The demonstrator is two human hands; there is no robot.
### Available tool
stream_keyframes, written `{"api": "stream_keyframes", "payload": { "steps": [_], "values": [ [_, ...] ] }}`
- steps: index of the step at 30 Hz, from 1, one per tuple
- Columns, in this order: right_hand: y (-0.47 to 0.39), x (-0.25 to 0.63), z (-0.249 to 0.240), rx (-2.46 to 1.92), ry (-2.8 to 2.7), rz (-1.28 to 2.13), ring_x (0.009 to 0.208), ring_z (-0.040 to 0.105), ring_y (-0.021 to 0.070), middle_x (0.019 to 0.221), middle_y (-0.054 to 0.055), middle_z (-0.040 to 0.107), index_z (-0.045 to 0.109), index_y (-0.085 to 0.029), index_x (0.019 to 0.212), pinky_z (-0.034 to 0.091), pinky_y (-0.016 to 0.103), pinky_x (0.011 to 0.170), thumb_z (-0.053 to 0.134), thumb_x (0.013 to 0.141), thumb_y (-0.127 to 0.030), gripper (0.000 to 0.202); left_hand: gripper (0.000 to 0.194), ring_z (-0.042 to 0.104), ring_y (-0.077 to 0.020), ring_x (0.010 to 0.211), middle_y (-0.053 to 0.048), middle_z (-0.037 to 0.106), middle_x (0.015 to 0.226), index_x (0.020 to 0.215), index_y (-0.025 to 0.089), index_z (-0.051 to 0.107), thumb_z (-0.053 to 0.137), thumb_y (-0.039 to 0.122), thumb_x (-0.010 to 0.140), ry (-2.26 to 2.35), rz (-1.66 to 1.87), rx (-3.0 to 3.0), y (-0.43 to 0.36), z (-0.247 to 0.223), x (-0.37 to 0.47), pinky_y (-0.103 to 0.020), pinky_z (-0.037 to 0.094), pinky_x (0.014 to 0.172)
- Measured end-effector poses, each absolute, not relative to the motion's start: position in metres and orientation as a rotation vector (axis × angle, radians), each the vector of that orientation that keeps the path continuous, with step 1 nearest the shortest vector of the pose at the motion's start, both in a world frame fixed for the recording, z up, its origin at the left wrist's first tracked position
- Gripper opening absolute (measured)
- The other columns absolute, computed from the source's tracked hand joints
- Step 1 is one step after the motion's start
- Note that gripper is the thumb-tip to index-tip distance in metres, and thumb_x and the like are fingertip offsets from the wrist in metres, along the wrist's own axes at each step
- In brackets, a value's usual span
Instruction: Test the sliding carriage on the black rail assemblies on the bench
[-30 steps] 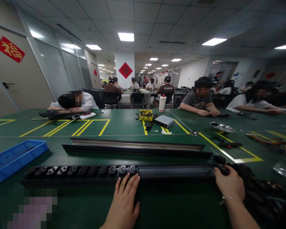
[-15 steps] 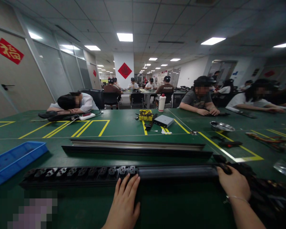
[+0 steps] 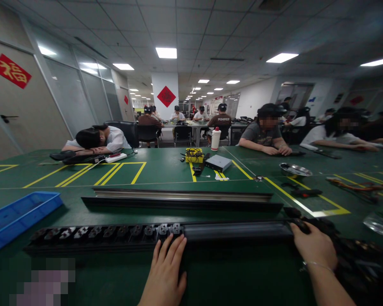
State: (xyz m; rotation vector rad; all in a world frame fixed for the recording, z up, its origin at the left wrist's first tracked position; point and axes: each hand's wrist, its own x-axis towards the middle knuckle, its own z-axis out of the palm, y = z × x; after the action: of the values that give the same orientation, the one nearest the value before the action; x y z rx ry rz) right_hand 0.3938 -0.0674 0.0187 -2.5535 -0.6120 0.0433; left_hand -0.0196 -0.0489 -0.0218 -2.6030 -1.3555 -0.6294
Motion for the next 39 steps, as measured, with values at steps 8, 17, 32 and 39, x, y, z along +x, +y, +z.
{"api": "stream_keyframes", "payload": {
  "steps": [8, 17, 32, 39],
  "values": [
    [-0.069, 0.39, 0.024, -2.553, -0.605, 0.03, 0.108, 0.051, 0.0388, 0.127, 0.019, 0.049, 0.054, -0.019, 0.123, 0.044, 0.053, 0.084, 0.032, 0.078, -0.061, 0.066, 0.077, 0.033, -0.022, 0.13, 0.002, 0.042, 0.141, 0.141, 0.027, 0.025, 0.045, 0.008, 0.069, -1.32, -0.652, -2.58, -0.047, -0.025, -0.021, -0.046, 0.025, 0.108],
    [-0.067, 0.389, 0.02, -2.542, -0.645, 0.03, 0.107, 0.053, 0.0368, 0.127, 0.021, 0.047, 0.05, -0.017, 0.126, 0.046, 0.05, 0.081, 0.029, 0.081, -0.057, 0.064, 0.078, 0.033, -0.0223, 0.13, 0.001, 0.042, 0.141, 0.142, 0.027, 0.025, 0.045, 0.007, 0.069, -1.322, -0.637, -2.586, -0.047, -0.024, -0.02, -0.045, 0.025, 0.108],
    [-0.072, 0.408, 0.015, -2.521, -0.58, 0.051, 0.102, 0.056, 0.0407, 0.112, 0.025, 0.057, 0.047, -0.013, 0.126, 0.045, 0.048, 0.075, 0.029, 0.08, -0.056, 0.066, 0.079, 0.035, -0.0221, 0.129, 0.002, 0.044, 0.139, 0.141, 0.027, 0.026, 0.046, 0.007, 0.068, -1.263, -0.681, -2.565, -0.044, -0.03, -0.022, -0.043, 0.025, 0.108],
    [-0.076, 0.406, 0.018, -2.477, -0.519, -0.01, 0.107, 0.053, 0.0372, 0.113, 0.021, 0.056, 0.053, -0.017, 0.122, 0.044, 0.044, 0.078, 0.031, 0.08, -0.051, 0.058, 0.075, 0.034, -0.0219, 0.129, 0.002, 0.047, 0.137, 0.139, 0.026, 0.03, 0.045, 0.008, 0.068, -1.288, -0.708, -2.527, -0.046, -0.031, -0.018, -0.044, 0.022, 0.109]
  ]
}}
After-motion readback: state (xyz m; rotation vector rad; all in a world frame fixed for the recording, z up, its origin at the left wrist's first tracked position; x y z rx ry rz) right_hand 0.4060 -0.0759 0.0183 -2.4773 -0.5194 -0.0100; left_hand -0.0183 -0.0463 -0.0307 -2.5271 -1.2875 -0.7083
